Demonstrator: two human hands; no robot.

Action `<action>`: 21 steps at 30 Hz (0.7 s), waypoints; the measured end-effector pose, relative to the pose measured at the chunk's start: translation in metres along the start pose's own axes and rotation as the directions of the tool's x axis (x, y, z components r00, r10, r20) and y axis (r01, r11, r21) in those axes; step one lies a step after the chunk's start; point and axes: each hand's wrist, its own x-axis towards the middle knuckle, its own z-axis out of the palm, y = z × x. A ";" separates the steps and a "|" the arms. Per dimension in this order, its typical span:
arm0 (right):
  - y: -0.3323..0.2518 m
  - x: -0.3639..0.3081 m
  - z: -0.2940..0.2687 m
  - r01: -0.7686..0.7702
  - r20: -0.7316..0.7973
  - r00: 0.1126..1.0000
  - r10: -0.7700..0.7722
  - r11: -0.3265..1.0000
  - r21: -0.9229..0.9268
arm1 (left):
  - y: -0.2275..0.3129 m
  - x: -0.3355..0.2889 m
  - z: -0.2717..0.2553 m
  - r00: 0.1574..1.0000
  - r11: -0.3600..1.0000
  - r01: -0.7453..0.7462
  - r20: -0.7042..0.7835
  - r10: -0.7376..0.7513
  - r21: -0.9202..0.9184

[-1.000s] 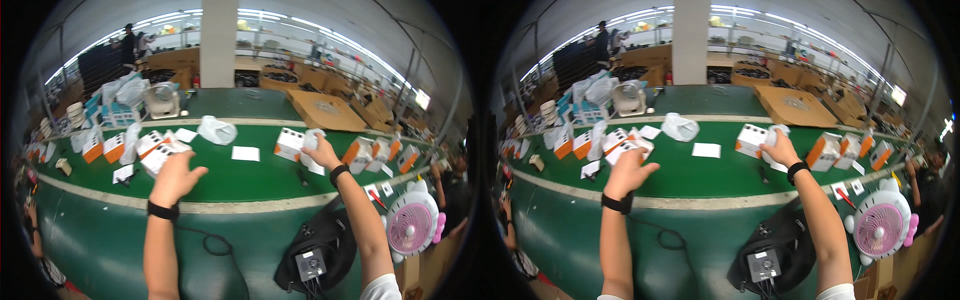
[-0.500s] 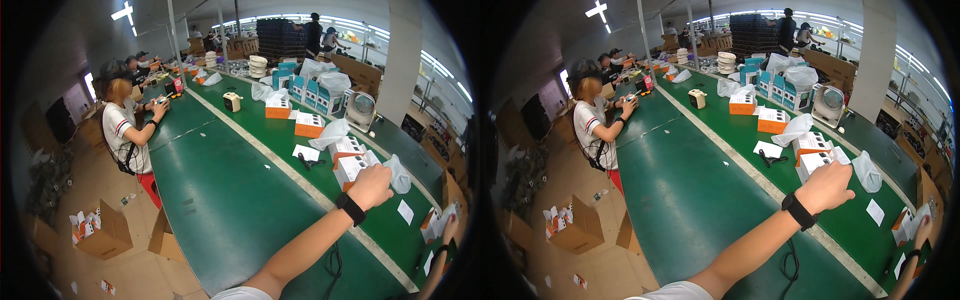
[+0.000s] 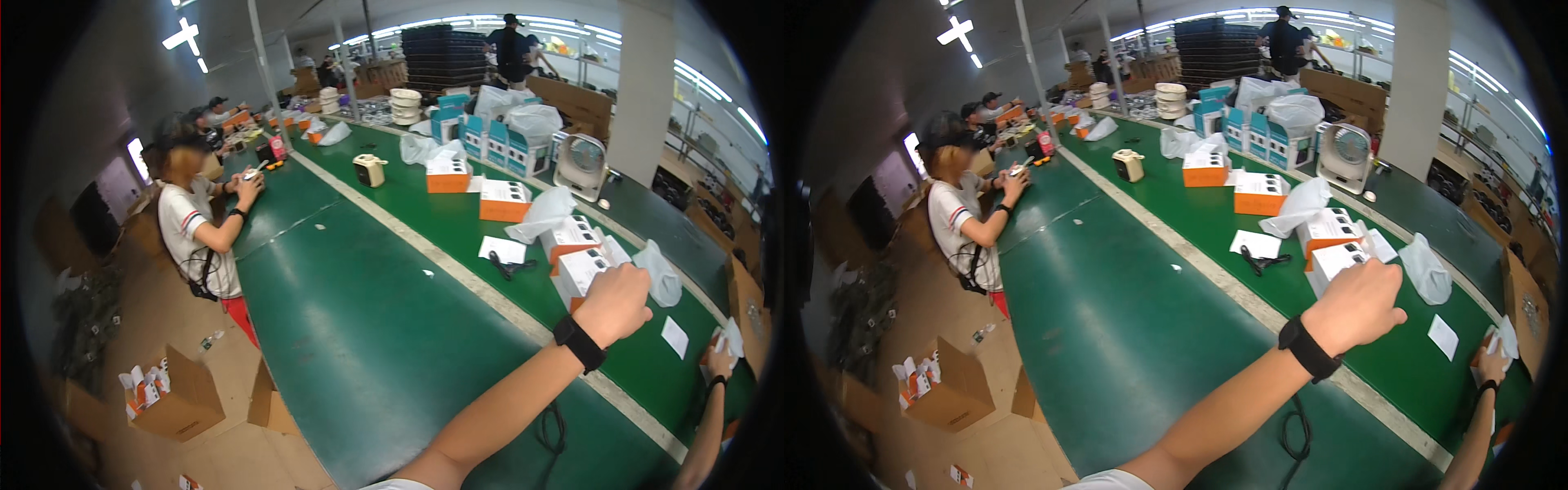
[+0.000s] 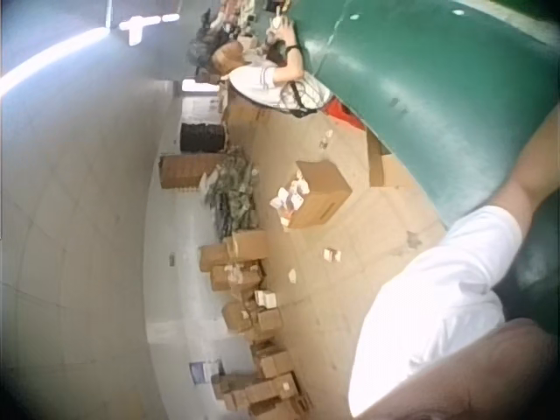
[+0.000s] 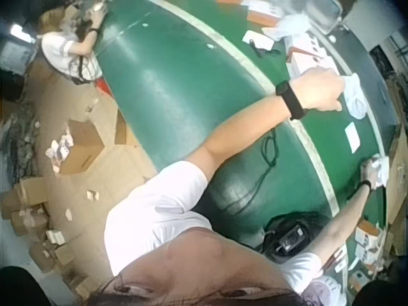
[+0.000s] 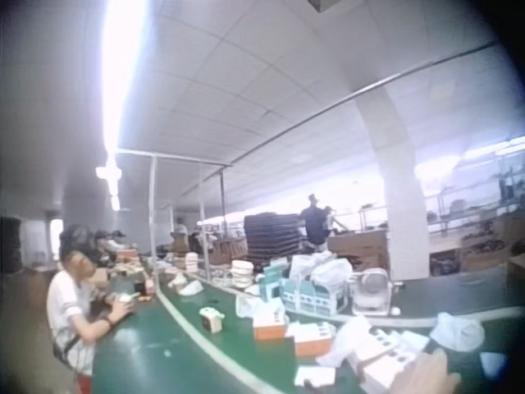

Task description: Packaging small electronic speakers into boxes on an assembly line.

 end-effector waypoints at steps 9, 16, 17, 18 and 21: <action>-0.059 -0.234 -0.178 0.876 -0.728 0.464 -0.505 0.384 0.291 | 0.015 0.002 0.040 0.912 0.647 0.188 0.376 0.165 -0.739; -0.017 -0.310 -0.242 0.934 -0.770 0.245 -0.589 0.355 0.025 | 0.066 0.000 0.065 0.974 0.184 -0.008 0.034 0.222 -0.983; -0.005 -0.304 -0.243 0.946 -0.774 0.220 -0.594 0.323 0.021 | 0.071 -0.004 0.053 0.964 0.382 -0.087 0.019 0.264 -0.920; 0.002 -0.301 -0.247 0.957 -0.776 0.195 -0.599 0.288 0.018 | 0.073 -0.006 0.045 0.952 0.558 -0.171 0.010 0.306 -0.812; 0.002 -0.296 -0.275 0.928 -0.879 0.280 -0.386 0.344 0.144 | 0.071 -0.013 0.036 0.908 0.656 -0.322 -0.027 0.418 -0.683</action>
